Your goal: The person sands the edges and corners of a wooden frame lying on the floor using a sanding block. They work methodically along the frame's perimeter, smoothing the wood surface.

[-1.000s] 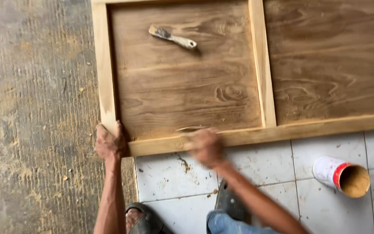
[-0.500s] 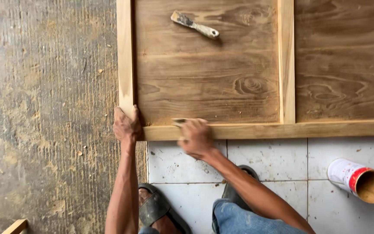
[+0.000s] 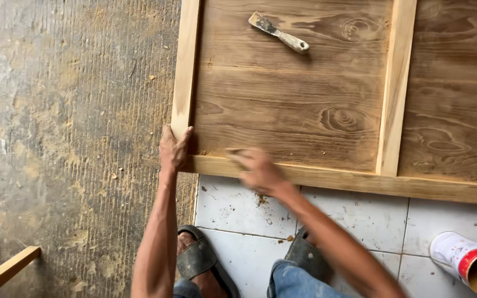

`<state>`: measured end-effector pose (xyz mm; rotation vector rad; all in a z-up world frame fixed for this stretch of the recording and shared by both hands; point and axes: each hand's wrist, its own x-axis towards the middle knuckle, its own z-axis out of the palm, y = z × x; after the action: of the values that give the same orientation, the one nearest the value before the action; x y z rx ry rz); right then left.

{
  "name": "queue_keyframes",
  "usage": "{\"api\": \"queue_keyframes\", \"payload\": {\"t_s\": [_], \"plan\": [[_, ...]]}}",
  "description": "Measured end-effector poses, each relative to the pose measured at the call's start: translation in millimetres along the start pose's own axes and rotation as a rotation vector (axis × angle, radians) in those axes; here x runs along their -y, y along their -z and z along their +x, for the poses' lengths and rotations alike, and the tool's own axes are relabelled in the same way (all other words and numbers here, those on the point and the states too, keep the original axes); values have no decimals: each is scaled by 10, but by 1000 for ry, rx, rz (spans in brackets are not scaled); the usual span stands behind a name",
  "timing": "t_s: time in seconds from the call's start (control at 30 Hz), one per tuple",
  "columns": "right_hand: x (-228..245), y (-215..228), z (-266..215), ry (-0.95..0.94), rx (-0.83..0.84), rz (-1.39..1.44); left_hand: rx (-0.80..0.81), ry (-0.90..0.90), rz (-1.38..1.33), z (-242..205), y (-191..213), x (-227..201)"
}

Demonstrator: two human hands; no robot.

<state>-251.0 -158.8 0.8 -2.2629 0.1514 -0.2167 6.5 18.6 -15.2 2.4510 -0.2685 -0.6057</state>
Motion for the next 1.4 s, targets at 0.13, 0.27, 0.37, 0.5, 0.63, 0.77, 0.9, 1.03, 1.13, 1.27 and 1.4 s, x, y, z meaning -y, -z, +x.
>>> {"api": "queue_keyframes", "payload": {"t_s": [0.13, 0.27, 0.37, 0.5, 0.63, 0.77, 0.9, 1.03, 1.13, 1.27, 1.4], "plan": [[491, -211, 525, -8, 106, 10, 19, 23, -97, -92, 140, -127], [259, 719, -50, -171, 302, 153, 54, 70, -185, -50, 125, -10], [-2, 952, -285, -281, 341, 49, 108, 77, -342, 3, 156, -29], [207, -8, 394, -89, 301, 141, 164, 1, -499, 14, 173, 22], [454, -432, 737, -25, 342, 128, 131, -24, -491, 54, 81, 222], [510, 896, 102, -214, 385, 95, 140, -50, -500, 14, 72, 84], [-663, 1201, -1373, -522, 258, -264, 149, -63, -465, -140, 158, 15], [-90, 383, -722, -425, 123, -262, 103, 77, -200, -197, 215, -140], [534, -323, 127, -241, 27, -83, 61, 32, -126, -51, 125, 41], [446, 62, -91, -235, 72, -346, -6, -39, -111, 34, 32, 237], [-785, 1063, -1826, -560, 58, -623, -38, -57, -59, -69, 89, 232]]}}
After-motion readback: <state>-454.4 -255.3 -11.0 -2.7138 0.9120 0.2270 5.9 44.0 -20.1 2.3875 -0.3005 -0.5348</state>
